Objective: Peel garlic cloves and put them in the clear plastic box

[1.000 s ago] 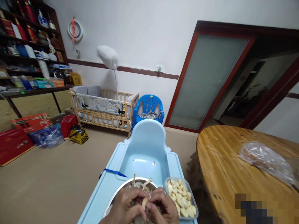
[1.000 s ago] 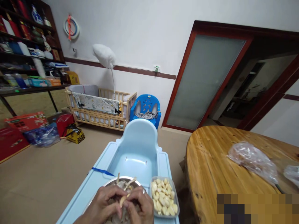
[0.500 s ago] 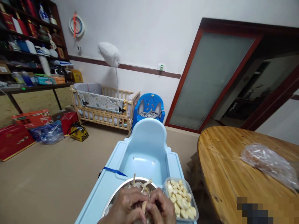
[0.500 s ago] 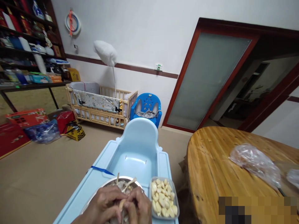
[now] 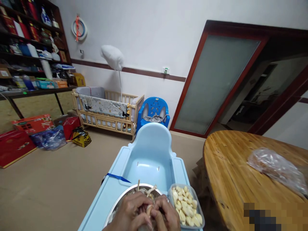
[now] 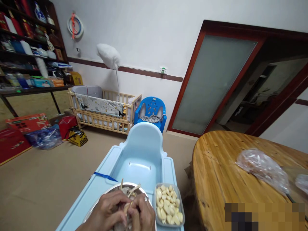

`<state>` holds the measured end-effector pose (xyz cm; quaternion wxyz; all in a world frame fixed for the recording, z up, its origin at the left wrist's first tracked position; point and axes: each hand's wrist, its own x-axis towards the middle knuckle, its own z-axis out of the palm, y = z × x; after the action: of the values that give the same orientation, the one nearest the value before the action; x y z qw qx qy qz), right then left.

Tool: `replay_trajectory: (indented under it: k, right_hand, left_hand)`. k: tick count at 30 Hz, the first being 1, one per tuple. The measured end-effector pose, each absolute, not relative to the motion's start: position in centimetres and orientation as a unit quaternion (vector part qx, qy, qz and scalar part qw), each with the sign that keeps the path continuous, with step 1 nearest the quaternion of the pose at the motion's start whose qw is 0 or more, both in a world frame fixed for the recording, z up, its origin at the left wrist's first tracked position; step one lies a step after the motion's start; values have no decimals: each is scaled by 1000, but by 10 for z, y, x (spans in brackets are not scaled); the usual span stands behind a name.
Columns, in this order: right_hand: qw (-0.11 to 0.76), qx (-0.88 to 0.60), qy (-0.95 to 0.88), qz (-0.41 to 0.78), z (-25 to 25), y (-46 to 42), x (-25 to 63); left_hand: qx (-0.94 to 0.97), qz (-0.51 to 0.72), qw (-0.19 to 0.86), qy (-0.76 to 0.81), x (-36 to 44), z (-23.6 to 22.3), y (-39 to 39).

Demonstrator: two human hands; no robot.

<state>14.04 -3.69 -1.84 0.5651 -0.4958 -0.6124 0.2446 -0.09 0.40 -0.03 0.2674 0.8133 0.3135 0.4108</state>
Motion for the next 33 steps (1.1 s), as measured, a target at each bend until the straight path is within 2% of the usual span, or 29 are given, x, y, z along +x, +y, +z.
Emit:
replay_trajectory:
  k: [15,24,33]
  right_hand:
    - [564,-433,-673,202,-24,-34,145]
    - [613,-422,-636,205,-24,-32,146]
    - [622,-462,-597,207,-20,-31,149]
  left_hand:
    - [729,414,408,361,1,-2,0]
    - [676,415,481,373,0,2,1]
    - [659,441,493,358,-1,-2,2]
